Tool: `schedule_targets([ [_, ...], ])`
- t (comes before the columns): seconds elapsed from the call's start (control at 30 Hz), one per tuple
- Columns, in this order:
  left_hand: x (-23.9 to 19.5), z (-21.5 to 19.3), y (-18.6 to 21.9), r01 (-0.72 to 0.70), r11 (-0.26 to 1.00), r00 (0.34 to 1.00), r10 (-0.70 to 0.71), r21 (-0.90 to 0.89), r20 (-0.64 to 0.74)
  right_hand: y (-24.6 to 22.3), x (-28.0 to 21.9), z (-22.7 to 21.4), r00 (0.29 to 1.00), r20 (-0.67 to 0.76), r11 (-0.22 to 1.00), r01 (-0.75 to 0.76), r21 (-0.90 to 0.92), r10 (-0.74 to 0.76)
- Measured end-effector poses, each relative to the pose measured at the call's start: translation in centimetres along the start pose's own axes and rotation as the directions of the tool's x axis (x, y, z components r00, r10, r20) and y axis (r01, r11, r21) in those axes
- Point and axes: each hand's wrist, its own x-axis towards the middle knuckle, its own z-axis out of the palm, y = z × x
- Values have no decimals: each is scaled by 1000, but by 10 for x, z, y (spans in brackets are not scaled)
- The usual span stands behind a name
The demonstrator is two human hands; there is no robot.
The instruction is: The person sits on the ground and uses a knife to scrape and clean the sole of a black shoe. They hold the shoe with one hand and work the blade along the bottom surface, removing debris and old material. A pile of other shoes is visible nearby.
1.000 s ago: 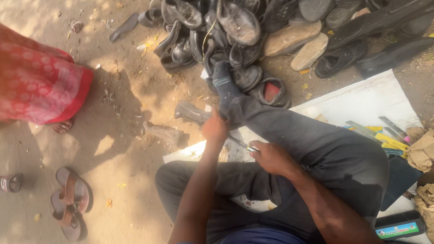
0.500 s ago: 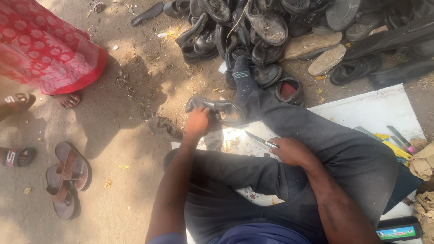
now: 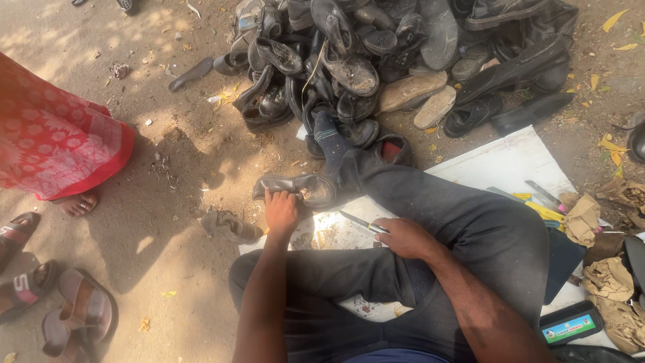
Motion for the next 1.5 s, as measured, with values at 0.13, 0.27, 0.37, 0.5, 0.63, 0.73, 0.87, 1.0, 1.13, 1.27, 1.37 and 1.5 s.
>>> schedule_targets([
  [0.13, -7, -23, 28, 26, 999, 1000, -25, -40, 20, -2, -5, -7, 995, -97, 996, -16, 86, 24],
  [0.27, -11, -37, 65, 353, 935, 850, -331, 21, 409, -9, -6, -2, 991, -133, 993, 22, 114, -7],
  [0.37, -20, -30, 79, 520, 853, 752, -474, 30, 459, -17, -9, 2, 988, -144, 996, 69, 53, -61],
  [0.5, -16, -11, 87, 424, 898, 890, -387, -122, 241, -35, -18, -2, 996, -90, 999, 28, 38, -24],
  [0.63, -1, 2, 105, 413, 864, 904, -349, -288, 249, -57, -19, -2, 997, -64, 999, -39, -22, 38],
  [0.73, -4, 9, 110, 455, 829, 888, -396, -326, 232, -51, -14, 5, 989, -90, 992, -118, -38, 114],
  [0.87, -14, 16, 101, 477, 820, 878, -425, -317, 221, -29, -2, 26, 983, -145, 979, -137, -149, 115],
  [1.0, -19, 18, 93, 488, 799, 872, -436, -351, 222, -11, 19, 46, 989, -149, 974, -59, -219, 26],
  [1.13, -13, 6, 88, 574, 727, 816, -472, -377, 332, -6, 48, 56, 995, -97, 977, 10, -215, -32],
  [1.27, -1, -12, 93, 618, 712, 772, -468, -334, 431, -9, 65, 58, 996, -74, 977, 26, -210, -42],
  [1.37, -1, -12, 94, 599, 743, 775, -445, -298, 449, -12, 77, 62, 998, -61, 980, 7, -201, -20],
  [1.5, -10, -1, 91, 513, 759, 855, -412, -400, 314, -18, 94, 73, 992, -109, 981, 48, -189, -70],
])
